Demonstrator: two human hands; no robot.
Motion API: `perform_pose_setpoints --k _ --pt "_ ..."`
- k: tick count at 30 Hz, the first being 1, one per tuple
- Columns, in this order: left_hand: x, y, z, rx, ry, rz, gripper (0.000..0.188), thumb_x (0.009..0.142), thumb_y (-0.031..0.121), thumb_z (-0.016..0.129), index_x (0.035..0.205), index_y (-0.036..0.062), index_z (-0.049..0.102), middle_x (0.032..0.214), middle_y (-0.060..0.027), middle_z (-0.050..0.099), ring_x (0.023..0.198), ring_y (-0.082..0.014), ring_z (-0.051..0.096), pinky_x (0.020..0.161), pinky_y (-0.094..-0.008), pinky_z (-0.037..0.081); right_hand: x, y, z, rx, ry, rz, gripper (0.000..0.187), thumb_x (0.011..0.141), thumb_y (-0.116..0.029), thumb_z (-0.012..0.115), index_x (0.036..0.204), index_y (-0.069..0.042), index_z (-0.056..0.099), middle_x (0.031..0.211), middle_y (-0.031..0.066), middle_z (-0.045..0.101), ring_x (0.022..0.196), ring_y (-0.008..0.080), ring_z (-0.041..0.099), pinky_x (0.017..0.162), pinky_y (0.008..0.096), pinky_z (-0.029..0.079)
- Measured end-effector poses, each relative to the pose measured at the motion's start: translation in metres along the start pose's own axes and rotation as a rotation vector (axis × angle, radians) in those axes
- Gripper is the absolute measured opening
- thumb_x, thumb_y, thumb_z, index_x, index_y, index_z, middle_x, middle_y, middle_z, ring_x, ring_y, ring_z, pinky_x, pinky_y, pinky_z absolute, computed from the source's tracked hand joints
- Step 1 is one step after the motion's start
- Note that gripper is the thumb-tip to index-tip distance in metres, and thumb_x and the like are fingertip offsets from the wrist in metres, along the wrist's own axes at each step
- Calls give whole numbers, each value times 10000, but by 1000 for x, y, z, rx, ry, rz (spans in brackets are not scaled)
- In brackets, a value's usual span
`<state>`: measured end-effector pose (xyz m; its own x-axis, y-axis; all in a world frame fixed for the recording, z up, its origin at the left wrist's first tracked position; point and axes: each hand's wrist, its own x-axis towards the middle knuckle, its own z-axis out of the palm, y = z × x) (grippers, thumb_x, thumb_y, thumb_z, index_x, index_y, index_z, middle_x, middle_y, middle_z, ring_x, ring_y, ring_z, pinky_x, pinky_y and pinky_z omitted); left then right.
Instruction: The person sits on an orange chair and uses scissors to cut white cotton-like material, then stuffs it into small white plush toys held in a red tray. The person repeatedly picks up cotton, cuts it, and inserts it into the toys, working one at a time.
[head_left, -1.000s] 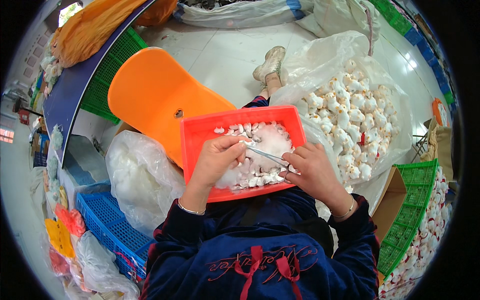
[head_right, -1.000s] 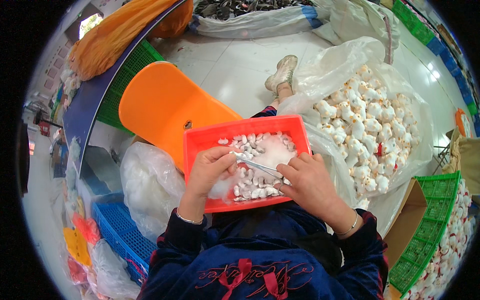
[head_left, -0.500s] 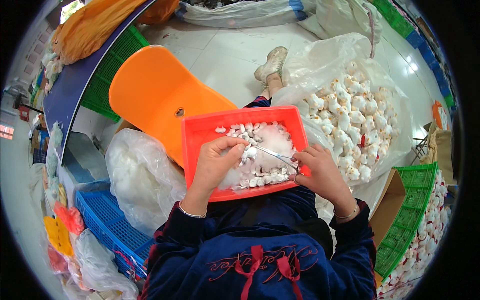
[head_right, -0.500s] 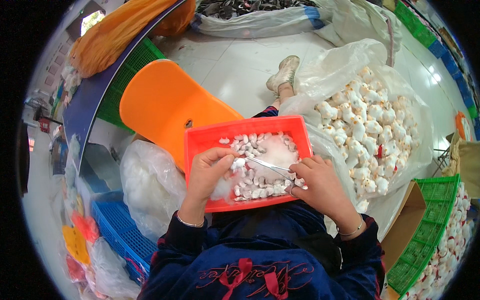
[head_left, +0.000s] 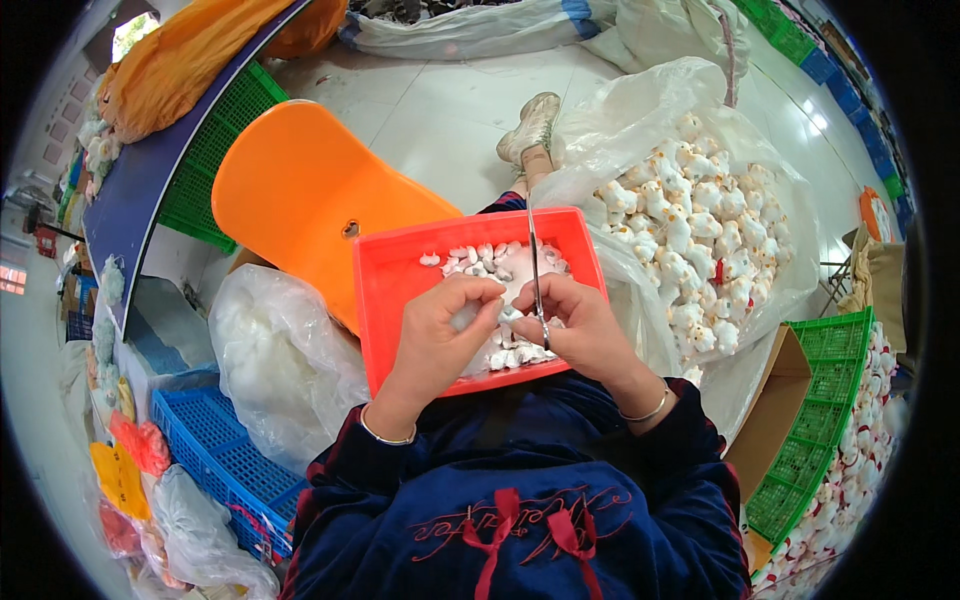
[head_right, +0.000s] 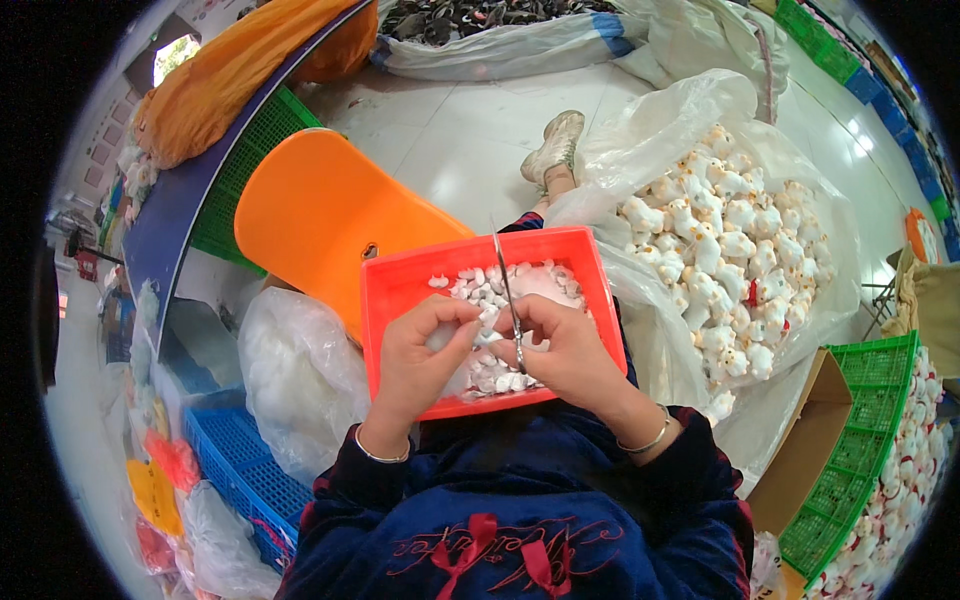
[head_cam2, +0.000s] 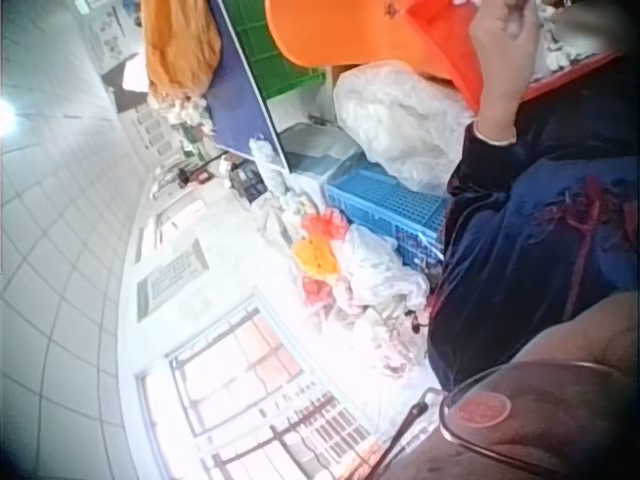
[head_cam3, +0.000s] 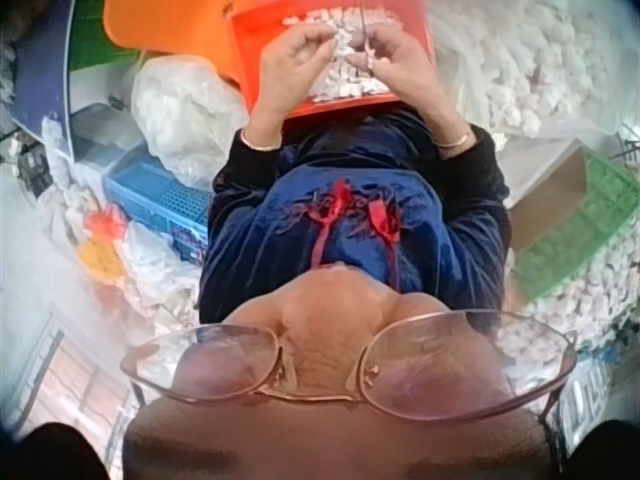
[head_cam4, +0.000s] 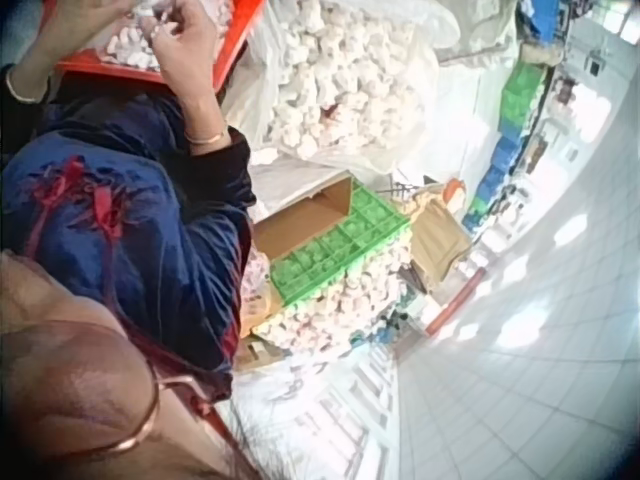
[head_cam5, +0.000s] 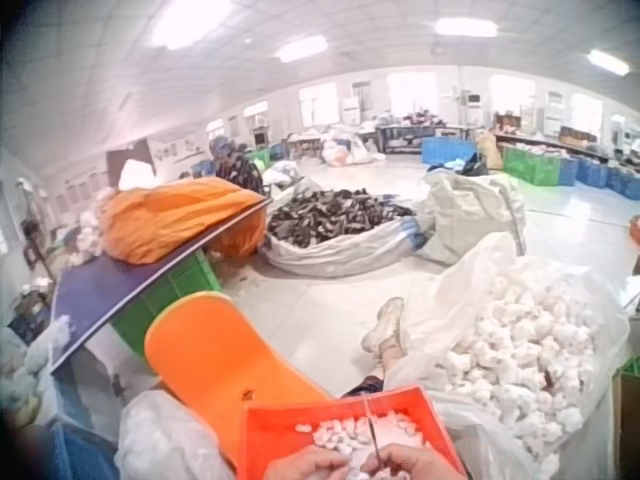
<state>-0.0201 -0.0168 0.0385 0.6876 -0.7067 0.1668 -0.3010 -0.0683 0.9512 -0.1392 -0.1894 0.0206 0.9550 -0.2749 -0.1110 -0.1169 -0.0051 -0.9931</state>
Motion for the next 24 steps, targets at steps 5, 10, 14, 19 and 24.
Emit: perform_pose_setpoints --k 5,10,14,19,24 --pt "-4 1 0 -341 -3 -231 190 928 35 721 1112 -14 727 969 -49 725 907 -133 681 816 -272 536 2 -1 5 -35 77 -128 228 872 -207 801 1021 -64 703 897 -30 688 791 73 529 724 252 437" --pt "-6 -1 5 -237 -74 -78 226 924 46 719 1142 -13 724 1016 -52 719 953 -130 671 858 -278 523 0 -11 2 -79 89 -192 217 862 -186 802 1017 -70 702 904 -25 690 796 76 543 719 256 425" --pt "-8 -2 -7 -127 -58 -73 263 919 41 718 1176 -18 718 1007 -48 709 939 -128 668 864 -277 522 -3 -24 1 -206 111 -178 206 857 -166 803 1018 -83 706 904 -33 692 808 77 557 723 254 423" --pt "-4 13 -67 219 15 -36 284 931 21 681 1211 -15 715 960 -33 698 877 -114 652 820 -271 527 -12 -10 -26 -160 195 -113 156 869 -115 787 998 -72 709 887 -50 678 767 59 570 699 233 444" --pt "2 99 -82 447 -226 551 409 826 -33 635 1220 37 714 954 -115 709 770 -222 695 659 -328 558 -20 -3 -47 -40 188 -72 171 878 -27 769 1022 -17 678 904 -35 650 813 49 583 753 214 486"
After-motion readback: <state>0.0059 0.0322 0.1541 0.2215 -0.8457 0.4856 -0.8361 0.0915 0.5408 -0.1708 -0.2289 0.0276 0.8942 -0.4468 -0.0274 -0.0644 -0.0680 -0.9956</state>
